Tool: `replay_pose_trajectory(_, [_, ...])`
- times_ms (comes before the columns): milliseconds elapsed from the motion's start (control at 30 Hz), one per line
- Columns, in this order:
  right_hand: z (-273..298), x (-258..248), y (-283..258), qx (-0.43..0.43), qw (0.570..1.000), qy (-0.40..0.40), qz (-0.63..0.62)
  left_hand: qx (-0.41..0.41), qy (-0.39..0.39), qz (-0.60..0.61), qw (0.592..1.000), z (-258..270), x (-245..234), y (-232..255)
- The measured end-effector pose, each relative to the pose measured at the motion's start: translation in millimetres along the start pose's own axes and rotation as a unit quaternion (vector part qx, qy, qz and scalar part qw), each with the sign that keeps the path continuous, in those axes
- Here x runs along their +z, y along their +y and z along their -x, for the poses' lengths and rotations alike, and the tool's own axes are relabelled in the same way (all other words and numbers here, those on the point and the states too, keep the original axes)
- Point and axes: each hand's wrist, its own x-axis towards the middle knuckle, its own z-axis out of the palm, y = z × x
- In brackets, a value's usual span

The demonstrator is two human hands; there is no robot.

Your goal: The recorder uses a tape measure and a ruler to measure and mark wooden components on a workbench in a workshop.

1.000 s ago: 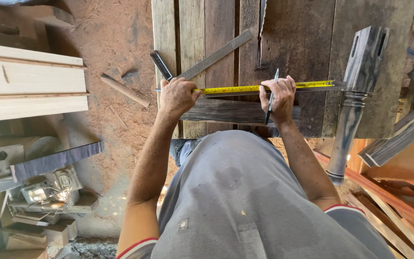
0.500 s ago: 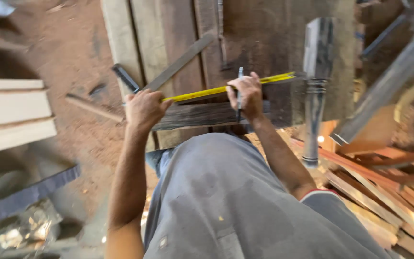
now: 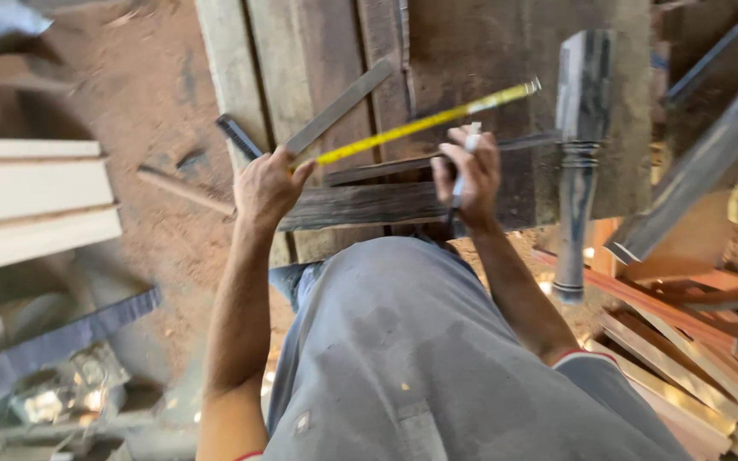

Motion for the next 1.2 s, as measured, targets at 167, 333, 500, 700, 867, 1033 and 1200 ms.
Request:
replay_pose_trajectory(167, [-5,-20,-5,0.014,1.000,-0.007,-0.020,-0.100,-0.054,0.063,0.992,-15,-27,15])
replay_pose_trajectory(333, [3,-20,-2,0.049,0.997,-0.052,-0.018,-0.072,0.009,0.078,0.994,-19,0,6])
replay_pose_trajectory(500, [15,-16,-2,0.075,0.993,-0.091,-0.025,-0.075,0.026,0.026,0.997,-2,48,5])
replay_pose_trajectory(700, [20,-11,3,0.084,0.989,-0.118,-0.013,-0.061,0.139,0.068,0.986,16,76,13])
replay_pose_trajectory(867, [7,-17,1,0.017,0.985,-0.164,0.043,-0.077,0.168,0.062,0.981,-27,62,-33])
replay_pose_trajectory(1033, [6,14,47,-0.041,0.969,-0.230,0.078,-0.063,0.032,-0.012,0.997,-47,49,-47])
replay_pose_trajectory(1200, [-45,36,79,0.004,0.932,-0.364,0.002,-0.079,-0.008,-0.038,0.996,-51,37,-41])
